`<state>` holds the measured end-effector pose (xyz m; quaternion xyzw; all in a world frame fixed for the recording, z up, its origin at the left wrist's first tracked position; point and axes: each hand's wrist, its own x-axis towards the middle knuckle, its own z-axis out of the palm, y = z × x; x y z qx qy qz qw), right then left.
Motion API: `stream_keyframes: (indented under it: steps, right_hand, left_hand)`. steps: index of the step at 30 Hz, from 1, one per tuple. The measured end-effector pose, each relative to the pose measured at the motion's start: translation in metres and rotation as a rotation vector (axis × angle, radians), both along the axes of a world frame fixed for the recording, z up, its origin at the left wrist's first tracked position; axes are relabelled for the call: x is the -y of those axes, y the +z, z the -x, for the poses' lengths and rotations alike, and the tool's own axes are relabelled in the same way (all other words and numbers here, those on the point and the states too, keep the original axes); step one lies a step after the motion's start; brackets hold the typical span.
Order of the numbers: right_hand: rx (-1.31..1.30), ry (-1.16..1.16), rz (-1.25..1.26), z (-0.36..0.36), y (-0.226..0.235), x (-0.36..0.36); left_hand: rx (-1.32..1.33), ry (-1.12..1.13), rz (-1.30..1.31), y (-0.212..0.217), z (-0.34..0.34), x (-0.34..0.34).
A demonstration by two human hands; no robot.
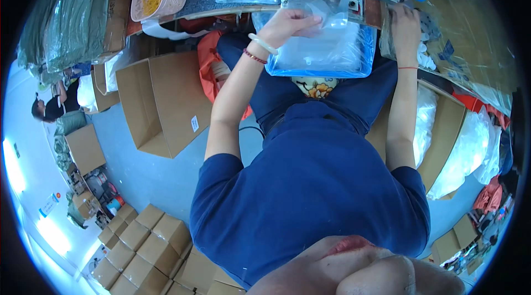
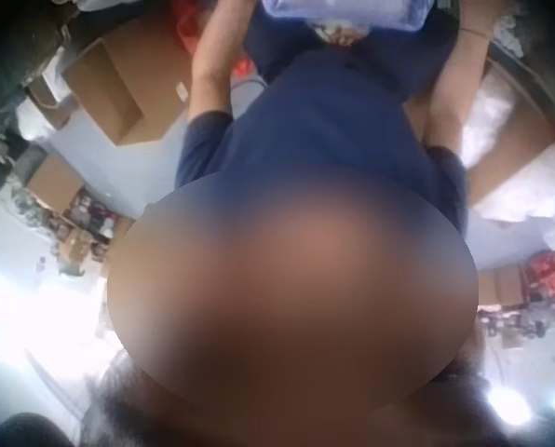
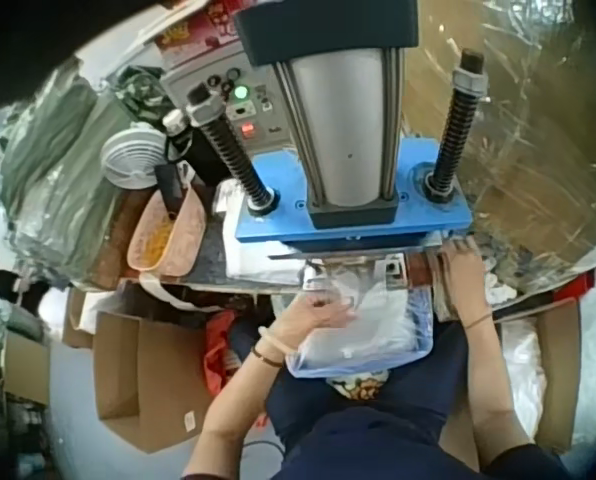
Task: Sealing plastic bags using a manual heat-sealing machine at a workbench.
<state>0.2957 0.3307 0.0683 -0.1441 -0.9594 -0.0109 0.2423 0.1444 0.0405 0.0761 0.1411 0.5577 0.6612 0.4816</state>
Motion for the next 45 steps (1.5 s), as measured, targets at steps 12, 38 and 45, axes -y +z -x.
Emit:
stream_keyframes:
  steps: [12,38,45]
  right_hand:
    - [-0.172,-0.127,0.567,-0.044,0.058,0.049]
    - [0.000,-0.236,0.121,-0.020,0.059,0.046]
    - [0.018,-0.185,0.070,-0.017,-0.005,0.004]
  left_hand:
    - [-1.767,0.346,0.399,-0.034,0.035,0.083]
    - [0.330,0.067,-0.135,-0.008,0.001,-0.019]
    - [-0.273,-0.007,0.234,0.001,0.018,0.002]
